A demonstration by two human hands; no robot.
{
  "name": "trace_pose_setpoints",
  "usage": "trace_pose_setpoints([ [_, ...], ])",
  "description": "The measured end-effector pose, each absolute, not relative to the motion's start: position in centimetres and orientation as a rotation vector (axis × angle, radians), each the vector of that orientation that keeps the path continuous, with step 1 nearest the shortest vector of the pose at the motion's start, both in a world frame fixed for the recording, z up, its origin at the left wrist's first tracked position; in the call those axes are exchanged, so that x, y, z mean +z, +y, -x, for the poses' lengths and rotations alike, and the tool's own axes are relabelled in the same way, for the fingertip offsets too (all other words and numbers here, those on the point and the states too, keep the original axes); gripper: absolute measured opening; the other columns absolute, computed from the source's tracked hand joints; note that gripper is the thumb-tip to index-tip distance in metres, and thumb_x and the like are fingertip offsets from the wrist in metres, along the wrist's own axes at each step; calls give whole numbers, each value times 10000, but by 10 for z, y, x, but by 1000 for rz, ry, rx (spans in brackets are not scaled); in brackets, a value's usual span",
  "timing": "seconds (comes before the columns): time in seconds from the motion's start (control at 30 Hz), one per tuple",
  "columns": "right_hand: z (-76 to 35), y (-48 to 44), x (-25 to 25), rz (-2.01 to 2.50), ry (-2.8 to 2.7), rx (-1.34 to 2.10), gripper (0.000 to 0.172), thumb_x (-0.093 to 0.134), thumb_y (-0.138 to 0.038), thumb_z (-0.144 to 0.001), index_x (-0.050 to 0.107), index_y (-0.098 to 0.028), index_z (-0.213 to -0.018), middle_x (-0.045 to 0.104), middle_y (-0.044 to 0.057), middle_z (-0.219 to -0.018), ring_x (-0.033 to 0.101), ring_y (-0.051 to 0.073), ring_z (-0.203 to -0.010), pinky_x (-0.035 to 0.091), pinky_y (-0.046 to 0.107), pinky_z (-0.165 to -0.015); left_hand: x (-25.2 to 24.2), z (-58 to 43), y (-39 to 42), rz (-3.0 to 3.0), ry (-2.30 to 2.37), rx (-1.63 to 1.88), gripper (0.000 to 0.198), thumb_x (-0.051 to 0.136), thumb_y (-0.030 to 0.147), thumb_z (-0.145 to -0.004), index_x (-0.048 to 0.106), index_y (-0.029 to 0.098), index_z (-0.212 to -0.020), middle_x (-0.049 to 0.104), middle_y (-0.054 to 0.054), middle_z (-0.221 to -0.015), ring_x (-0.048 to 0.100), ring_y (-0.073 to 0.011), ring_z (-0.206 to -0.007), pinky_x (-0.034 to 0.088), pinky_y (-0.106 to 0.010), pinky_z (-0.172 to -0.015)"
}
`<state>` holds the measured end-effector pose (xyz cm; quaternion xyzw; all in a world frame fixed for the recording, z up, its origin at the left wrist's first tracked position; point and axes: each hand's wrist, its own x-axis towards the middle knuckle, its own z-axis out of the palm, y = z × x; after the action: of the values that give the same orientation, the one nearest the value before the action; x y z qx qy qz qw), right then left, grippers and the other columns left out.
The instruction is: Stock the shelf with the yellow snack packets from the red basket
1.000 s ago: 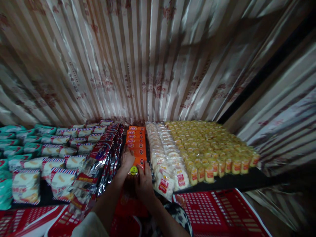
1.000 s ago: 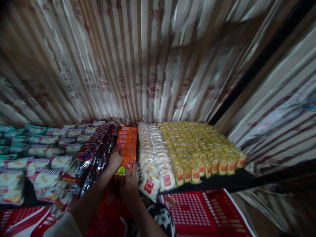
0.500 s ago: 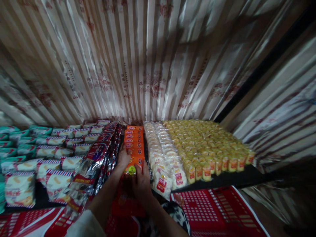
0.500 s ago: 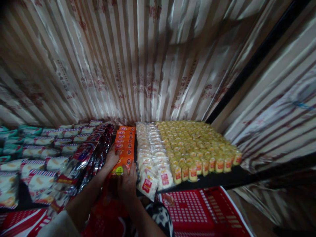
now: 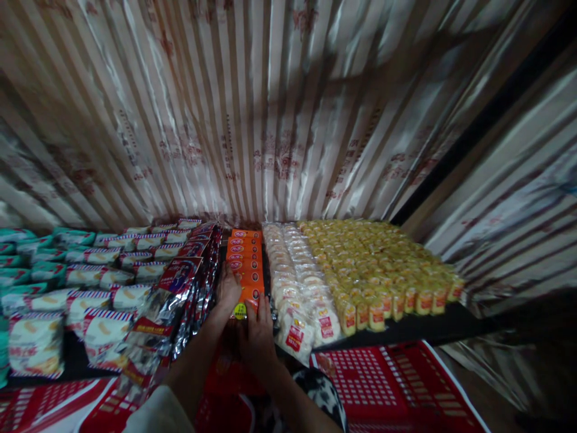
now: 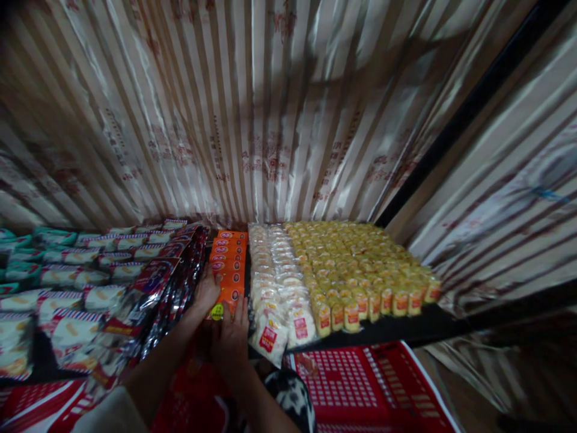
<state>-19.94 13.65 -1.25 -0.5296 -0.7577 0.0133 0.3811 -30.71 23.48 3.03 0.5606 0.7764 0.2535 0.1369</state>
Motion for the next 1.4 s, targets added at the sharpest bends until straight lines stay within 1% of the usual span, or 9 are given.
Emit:
trace_pose_setpoints([
  [0.3, 201, 136, -13, 1430, -1944, 65, 448, 479, -229, -831, 489, -102, -1261, 310, 229, -1436, 205, 377, -1358, 359, 571, -979, 42, 294, 217, -1903, 2238, 826, 461, 355, 184, -858, 485, -6, -1257, 379, -210, -1420, 163, -300, -1391, 201, -458, -1136],
  [0.4, 202, 137, -16, 1411, -1950, 88, 467, 493, -224, -820, 482, -77, -1262, 332, 246, -1420, 159, 384, -1371, 343, 586, -990, 48, 290, 185, -1965, 2138, 911, 421, 335, 163, -862, 549, 48, -1205, 362, -162, -1446, 132, -269, -1403, 228, -444, -1138],
  [0.53, 201, 136, -18, 1383, -2002, 129, 447, 507, -211, -822, 490, -123, -1260, 342, 200, -1433, 158, 356, -1380, 338, 569, -1011, 35, 289, 125, -2047, 1963, 1082, 417, 291, 185, -903, 528, 164, -1245, 410, -89, -1430, 248, -202, -1379, 309, -430, -1113],
  [0.7, 199, 135, -14, 1432, -1971, 138, 430, 428, -166, -864, 463, -118, -1291, 248, 205, -1479, 139, 328, -1390, 366, 525, -1005, 1, 291, 63, -2147, 1876, 1127, 502, 308, 134, -899, 334, 206, -1395, 369, -99, -1454, 239, -204, -1381, 362, -425, -1079],
  [0.8, 199, 135, -10, 1421, -1989, 136, 454, 458, -229, -867, 456, -84, -1298, 269, 240, -1458, 136, 360, -1382, 346, 550, -1011, -7, 289, 45, -2160, 1905, 1158, 613, 302, 99, -885, 138, 247, -1457, 287, -94, -1495, 241, -189, -1381, 367, -409, -1075],
  [0.9, 199, 136, -8, 1447, -2018, 141, 468, 475, -237, -855, 475, -47, -1283, 300, 274, -1429, 169, 387, -1367, 339, 553, -1014, -4, 282, 39, -2152, 1958, 1171, 653, 320, 100, -868, 93, 242, -1463, 276, -102, -1499, 248, -212, -1379, 379, -438, -1055],
  [1.13, 201, 139, 5, 1463, -2075, 85, 482, 482, -230, -834, 482, -78, -1292, 273, 217, -1468, 113, 362, -1388, 321, 570, -1020, 15, 274, 36, -2052, 2015, 1095, 531, 501, 285, -862, 360, 263, -1373, 403, -106, -1415, 383, -283, -1294, 377, -489, -1028],
  [1.23, 208, 152, 22, 1450, -2154, 116, 516, 497, -256, -834, 459, -100, -1325, 250, 179, -1488, 93, 353, -1394, 290, 548, -1051, 18, 276, 31, -2052, 2006, 1085, 375, 533, 365, -863, 509, 239, -1215, 504, -89, -1285, 512, -236, -1128, 462, -456, -917],
  [1.4, 231, 187, 43, 1467, -2245, 173, 565, 467, -387, -876, 364, -198, -1399, 191, 90, -1519, -7, 329, -1403, 169, 562, -1092, 22, 275, 30, -2064, 1982, 1060, 299, 525, 359, -871, 547, 233, -1141, 556, -78, -1196, 556, -201, -1025, 506, -403, -835],
])
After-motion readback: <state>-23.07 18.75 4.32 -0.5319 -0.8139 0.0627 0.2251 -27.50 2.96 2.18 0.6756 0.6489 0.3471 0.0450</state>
